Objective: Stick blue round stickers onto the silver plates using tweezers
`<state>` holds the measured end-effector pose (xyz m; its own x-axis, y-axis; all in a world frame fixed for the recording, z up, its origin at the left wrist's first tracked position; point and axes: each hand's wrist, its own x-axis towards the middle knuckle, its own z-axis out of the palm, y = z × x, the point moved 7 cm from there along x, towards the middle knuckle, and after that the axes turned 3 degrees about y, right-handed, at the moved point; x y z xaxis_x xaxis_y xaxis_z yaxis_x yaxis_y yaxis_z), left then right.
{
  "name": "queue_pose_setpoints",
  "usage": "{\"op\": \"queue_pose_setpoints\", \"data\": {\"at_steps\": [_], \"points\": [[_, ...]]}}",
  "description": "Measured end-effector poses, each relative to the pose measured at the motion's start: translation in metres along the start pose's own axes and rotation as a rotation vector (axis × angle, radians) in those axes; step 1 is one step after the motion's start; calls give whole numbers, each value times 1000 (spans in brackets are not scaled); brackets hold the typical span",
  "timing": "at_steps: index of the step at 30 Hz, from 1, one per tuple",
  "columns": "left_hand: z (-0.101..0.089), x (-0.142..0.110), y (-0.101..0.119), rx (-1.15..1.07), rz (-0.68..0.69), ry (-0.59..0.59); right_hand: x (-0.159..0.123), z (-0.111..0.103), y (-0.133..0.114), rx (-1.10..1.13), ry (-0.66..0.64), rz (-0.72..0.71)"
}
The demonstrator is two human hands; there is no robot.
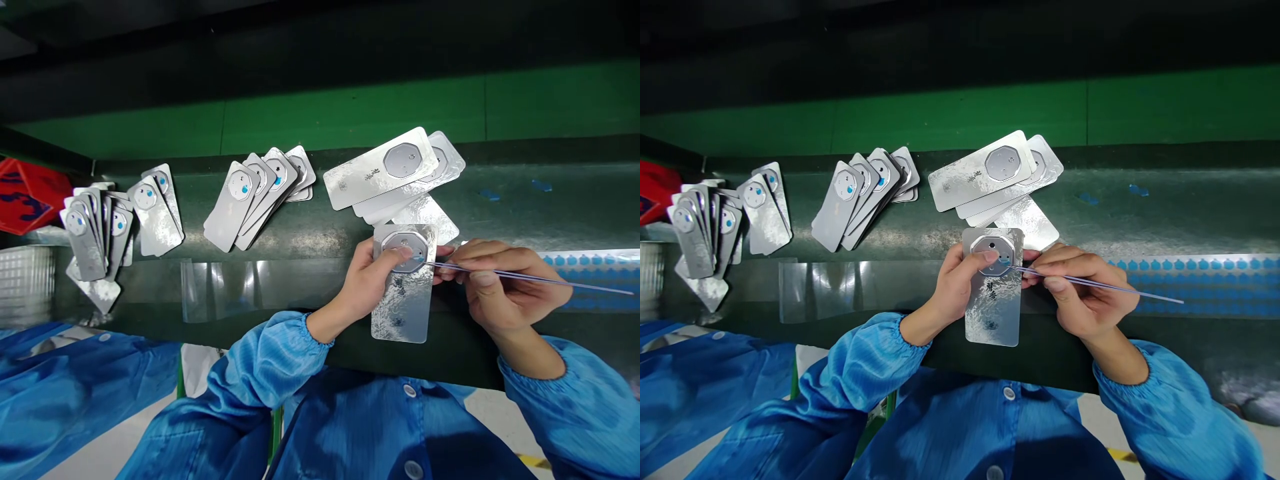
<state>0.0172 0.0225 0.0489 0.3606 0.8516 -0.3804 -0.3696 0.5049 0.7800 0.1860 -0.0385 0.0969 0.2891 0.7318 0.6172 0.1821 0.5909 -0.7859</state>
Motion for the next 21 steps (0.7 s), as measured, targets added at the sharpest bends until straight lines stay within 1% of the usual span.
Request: {"op": "queue_pose_setpoints", "data": {"at_steps": [2,5,7,10,12,14,15,16,18,21], "points": [[0,0,0,-33,-27,9,1,-1,1,33,54,47],[0,0,-2,-58,-85,18,2,-4,4,21,145,120],[3,-1,-4,-75,-121,-21,3,-6,6,-12,186,145],[9,-2,-5,-92,-148,-121,7,-13,8,-72,254,122],[10,-2,-4,-91,-148,-154,10,-26,13,-110,350,103],[9,-1,-4,-86,-139,-160,14,-44,19,-177,466,90],[8,0,-3,-83,-133,-156,16,-53,22,-229,504,89],[8,1,-3,-75,-126,-153,20,-61,25,-286,520,93],[6,2,-1,-61,-101,-149,28,-74,35,-392,490,159],[6,3,3,-59,-62,-147,35,-86,45,-463,446,248]]}}
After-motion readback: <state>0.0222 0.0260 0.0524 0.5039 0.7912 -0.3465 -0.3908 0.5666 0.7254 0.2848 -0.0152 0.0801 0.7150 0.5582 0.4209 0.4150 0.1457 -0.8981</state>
